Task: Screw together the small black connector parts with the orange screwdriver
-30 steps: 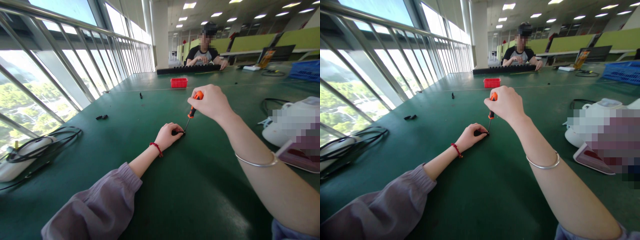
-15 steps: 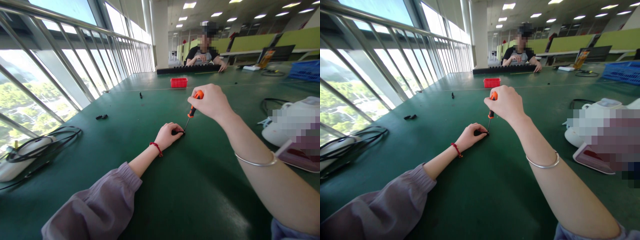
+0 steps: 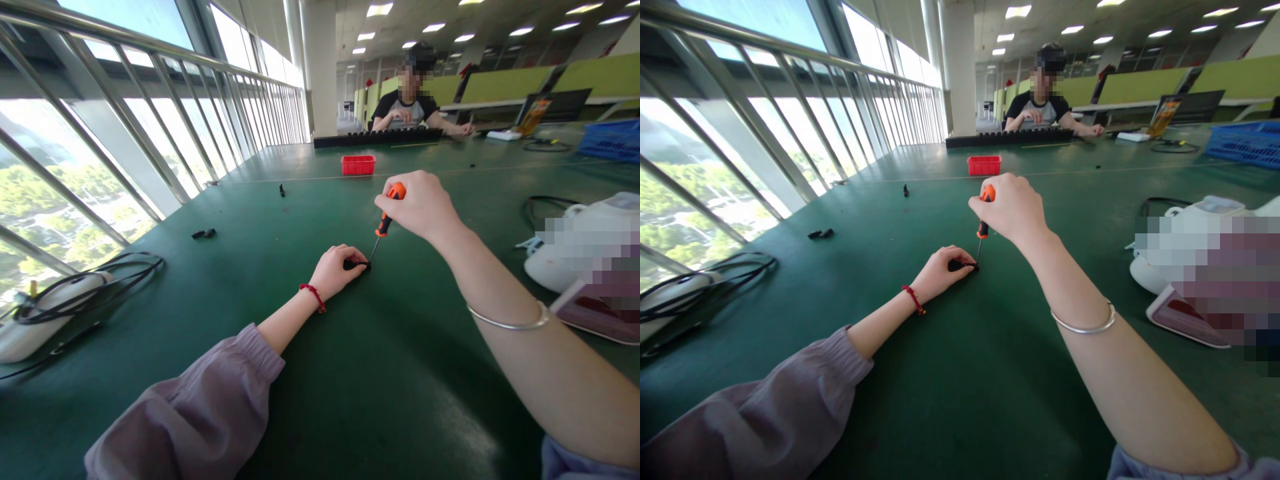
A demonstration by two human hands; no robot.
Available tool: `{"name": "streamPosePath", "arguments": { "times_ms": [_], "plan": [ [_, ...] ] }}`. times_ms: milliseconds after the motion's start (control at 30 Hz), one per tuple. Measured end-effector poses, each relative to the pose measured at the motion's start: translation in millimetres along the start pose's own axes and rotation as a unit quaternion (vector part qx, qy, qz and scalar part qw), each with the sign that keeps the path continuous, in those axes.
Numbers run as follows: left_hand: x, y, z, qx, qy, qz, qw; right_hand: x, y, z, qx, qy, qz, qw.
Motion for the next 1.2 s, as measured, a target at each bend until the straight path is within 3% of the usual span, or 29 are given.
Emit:
{"name": "streamPosePath", "arguments": {
  "times_ms": [600, 767, 900, 1200],
  "plan": [
    [-1.4, -0.7, -0.6, -0.001, 0.002, 0.002, 1.0, -0.7, -0.3, -0.3, -0.006, 0.011, -0.017, 1.0],
    [-0.5, -0.4, 0.2, -0.001, 0.003, 0.007, 1.0, 5.1, 0.5, 2.8, 0.053, 0.037, -0.054, 0.996],
    [1.2, -0.3, 1.1, -0.001, 0.001, 0.007, 1.0, 3.4, -0.2, -0.2, 0.105, 0.04, -0.042, 0.993],
    [1.2, -1.4, -0.7, -0.004, -0.006, 0.001, 1.0, 10.3, -4.0, 5.4, 0.138, 0.057, -0.062, 0.987]
  ]
}}
Point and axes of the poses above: each hand's wrist, its own y-axis towards the middle knuckle, its own z-axis out of the palm, x = y × z, the point moved 10 cm from there along y, towards the middle knuckle, and after that the axes turned 3 degrees about -z, right-handed, at the moved point
